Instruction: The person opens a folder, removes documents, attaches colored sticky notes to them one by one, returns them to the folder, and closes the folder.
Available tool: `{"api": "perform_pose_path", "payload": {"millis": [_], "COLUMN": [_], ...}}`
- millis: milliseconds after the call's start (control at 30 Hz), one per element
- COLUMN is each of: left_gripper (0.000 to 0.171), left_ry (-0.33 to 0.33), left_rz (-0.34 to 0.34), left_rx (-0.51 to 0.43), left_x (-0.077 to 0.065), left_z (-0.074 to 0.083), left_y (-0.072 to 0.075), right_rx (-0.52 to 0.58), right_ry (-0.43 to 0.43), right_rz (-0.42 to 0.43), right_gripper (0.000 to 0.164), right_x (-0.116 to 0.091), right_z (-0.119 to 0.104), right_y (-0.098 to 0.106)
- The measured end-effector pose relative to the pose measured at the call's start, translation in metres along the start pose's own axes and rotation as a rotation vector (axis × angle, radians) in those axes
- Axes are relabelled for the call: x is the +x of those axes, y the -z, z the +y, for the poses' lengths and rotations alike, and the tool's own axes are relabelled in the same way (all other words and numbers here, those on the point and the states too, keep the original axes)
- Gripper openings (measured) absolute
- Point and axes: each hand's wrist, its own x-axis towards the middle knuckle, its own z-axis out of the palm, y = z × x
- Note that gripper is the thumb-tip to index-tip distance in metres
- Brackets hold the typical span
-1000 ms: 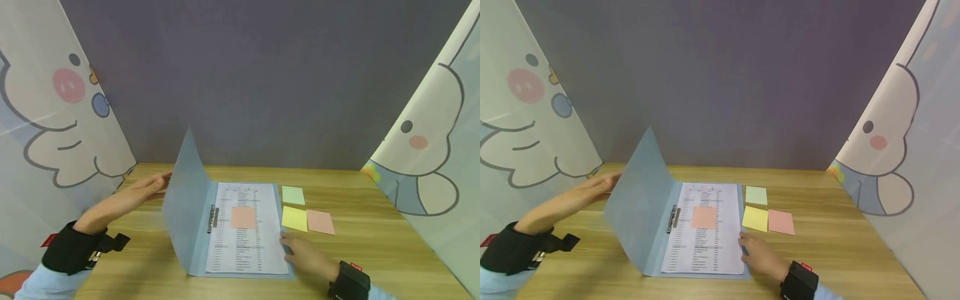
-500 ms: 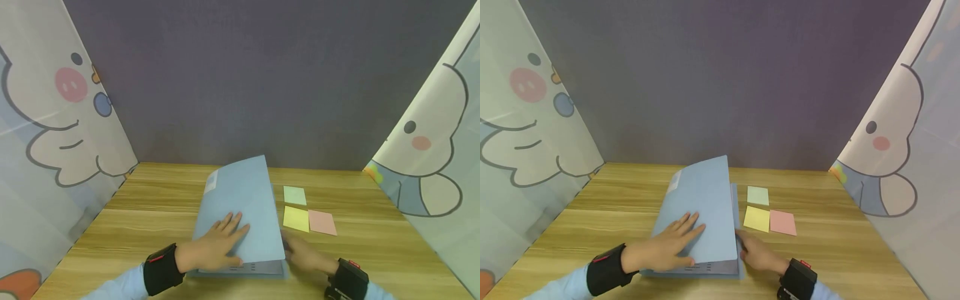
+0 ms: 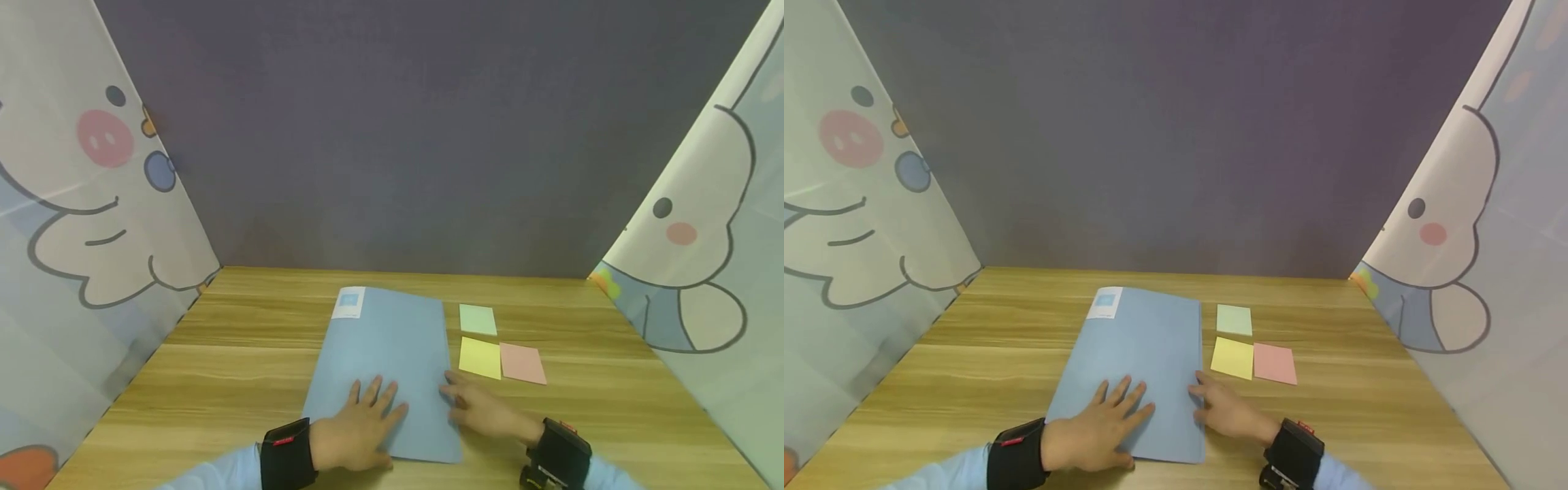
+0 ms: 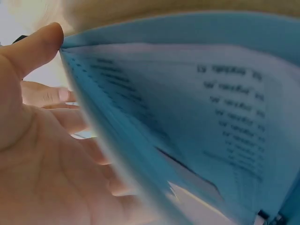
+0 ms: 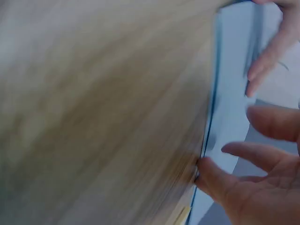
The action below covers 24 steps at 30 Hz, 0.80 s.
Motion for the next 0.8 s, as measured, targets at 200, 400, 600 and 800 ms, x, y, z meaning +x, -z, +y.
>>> {"api": "perform_pose_path", "payload": {"millis": [200,400,600,800], "left_gripper": [0.073,0.070,0.070,0.070], "left_ry": [-0.007,0.002,-0.002,-0.003], "left_rz": [0.009,0.001,0.013,0.026], "left_rx": [0.020,0.006,0.016,-0.004], "left_x": [0.002,0.003,0.003,0.006], "left_z": [0.000,0.000,-0.001,-0.002], "left_y": [-0.006,-0.009,-0.012,-0.013], "right_rx": [-0.258,-0.293,-0.321,-0.344], "right_ry": [0.017,0.028,0.043,0.060], "right_rz": [-0.036,-0.032,-0.030,-0.021], "right_gripper": [0.056,0.058,0.059,0.059], "right_x": [0.000,0.000,0.000,0.003], "right_z": [-0.008,-0.010,-0.008,-0.005], "right_y": [-0.009,-0.009,-0.010,-0.008]}}
